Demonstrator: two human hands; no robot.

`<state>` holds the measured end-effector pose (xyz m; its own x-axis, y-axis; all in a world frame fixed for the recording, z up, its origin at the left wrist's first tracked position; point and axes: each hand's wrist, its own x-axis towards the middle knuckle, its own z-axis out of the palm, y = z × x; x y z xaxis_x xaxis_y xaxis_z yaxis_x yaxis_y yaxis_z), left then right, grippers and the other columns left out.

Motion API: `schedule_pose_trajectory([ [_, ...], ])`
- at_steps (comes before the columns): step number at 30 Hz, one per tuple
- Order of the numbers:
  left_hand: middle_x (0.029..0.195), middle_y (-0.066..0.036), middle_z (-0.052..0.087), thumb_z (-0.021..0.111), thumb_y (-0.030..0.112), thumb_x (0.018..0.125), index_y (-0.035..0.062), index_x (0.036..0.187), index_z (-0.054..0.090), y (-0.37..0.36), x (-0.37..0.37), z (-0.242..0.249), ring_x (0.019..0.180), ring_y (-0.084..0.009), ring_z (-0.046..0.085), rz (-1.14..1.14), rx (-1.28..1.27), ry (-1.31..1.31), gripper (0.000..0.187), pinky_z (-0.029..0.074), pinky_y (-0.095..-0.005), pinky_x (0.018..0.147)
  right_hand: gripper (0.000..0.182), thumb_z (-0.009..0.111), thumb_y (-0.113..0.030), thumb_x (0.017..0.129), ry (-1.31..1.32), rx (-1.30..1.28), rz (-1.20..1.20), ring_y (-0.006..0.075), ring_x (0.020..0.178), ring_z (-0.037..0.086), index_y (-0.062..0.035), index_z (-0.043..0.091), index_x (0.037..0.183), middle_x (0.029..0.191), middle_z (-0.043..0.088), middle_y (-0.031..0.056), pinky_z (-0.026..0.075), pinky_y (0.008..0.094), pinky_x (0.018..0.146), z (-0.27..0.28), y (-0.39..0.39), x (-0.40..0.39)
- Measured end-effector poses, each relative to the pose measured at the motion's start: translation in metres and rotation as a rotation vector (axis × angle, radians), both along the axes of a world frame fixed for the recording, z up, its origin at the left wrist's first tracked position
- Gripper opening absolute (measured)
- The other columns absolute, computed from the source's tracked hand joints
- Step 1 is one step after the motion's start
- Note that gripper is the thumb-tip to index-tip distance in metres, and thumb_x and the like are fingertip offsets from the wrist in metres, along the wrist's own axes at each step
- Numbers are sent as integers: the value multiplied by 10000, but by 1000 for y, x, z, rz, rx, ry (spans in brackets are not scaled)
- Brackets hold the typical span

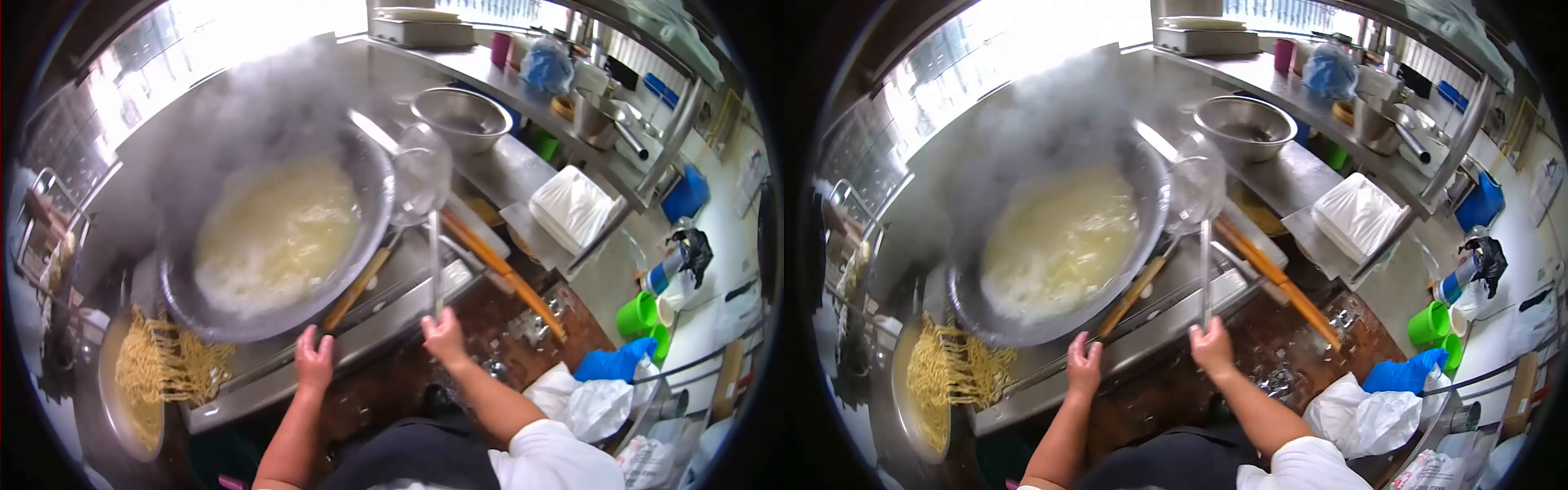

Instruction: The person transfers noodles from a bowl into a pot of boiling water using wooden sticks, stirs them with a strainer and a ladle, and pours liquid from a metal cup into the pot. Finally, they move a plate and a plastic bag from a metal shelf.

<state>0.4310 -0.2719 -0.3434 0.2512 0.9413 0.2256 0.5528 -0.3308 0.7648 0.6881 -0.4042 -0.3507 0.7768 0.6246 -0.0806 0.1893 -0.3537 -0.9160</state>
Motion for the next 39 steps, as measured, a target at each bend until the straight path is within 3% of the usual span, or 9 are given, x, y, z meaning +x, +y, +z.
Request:
schedule_pose_trajectory([
  [2, 1148, -270, 585, 588, 416, 906, -56, 1156, 578, 20, 22, -8, 1045, -417, 574, 158, 50, 182, 534, 460, -434, 899, 360, 630, -335, 858, 90, -49, 50, 455, 826, 613, -3, 520, 944, 850, 632, 243, 484, 506, 731, -21, 11, 0],
  [3, 1121, -289, 591, 575, 429, 909, -62, 1106, 593, 30, 25, -18, 1015, -442, 573, 220, -43, 207, 529, 457, -451, 872, 310, 637, -304, 865, -88, -30, 26, 344, 701, 650, -19, 531, 922, 736, 617, 178, 493, 454, 637, -31, 16, -2],
  [8, 679, -167, 519, 615, 395, 912, -28, 736, 480, 40, 31, -28, 645, -227, 424, 118, -154, 30, 478, 412, -410, 631, 466, 684, -351, 830, 50, -112, 219, 326, 760, 641, -17, 538, 1121, 824, 645, 173, 506, 420, 708, -28, 17, 20],
  [11, 880, -200, 650, 626, 375, 906, -59, 952, 616, 41, 28, -42, 810, -246, 595, 57, -185, -76, 437, 472, -368, 771, 554, 719, -382, 806, 15, -130, 438, 194, 788, 645, -29, 588, 1212, 875, 673, 111, 521, 338, 738, -1, -1, 65],
  [12, 942, -209, 659, 625, 374, 905, -61, 1013, 619, 38, 28, -40, 866, -258, 612, 49, -222, -43, 448, 472, -364, 809, 459, 706, -394, 787, 8, -56, 412, 294, 829, 657, -24, 660, 1056, 882, 676, 136, 523, 390, 758, 33, -13, 87],
  [15, 1037, -221, 666, 628, 379, 899, -59, 1140, 609, 34, 28, -31, 948, -292, 632, 97, -241, 30, 501, 468, -366, 865, 370, 686, -316, 807, -175, 45, 164, 292, 825, 659, -37, 657, 1048, 898, 672, 146, 528, 394, 750, 108, -45, 146],
  [25, 1159, -208, 620, 653, 343, 864, -13, 1164, 614, -15, 53, -7, 1094, -338, 587, 114, -76, -18, 467, 444, -392, 972, 326, 720, -292, 766, -840, -471, 342, 360, 950, 617, -79, 630, 996, 975, 641, 156, 506, 479, 802, 67, -11, 158],
  [33, 1045, -133, 684, 641, 363, 863, 85, 1170, 630, -79, 47, 25, 994, -308, 643, 67, -244, -30, 414, 501, -386, 876, 610, 667, -140, 771, -716, -631, 540, 428, 942, 631, -60, 443, 1333, 1030, 642, 264, 504, 495, 828, 23, 20, 183],
  [39, 988, -105, 699, 641, 348, 877, 60, 1185, 620, -102, 6, 20, 868, -219, 683, 197, -300, -60, 422, 535, -339, 793, 430, 647, -73, 722, -527, -535, 690, 369, 946, 642, -50, 598, 1148, 991, 661, 224, 495, 419, 852, 83, -19, 227],
])
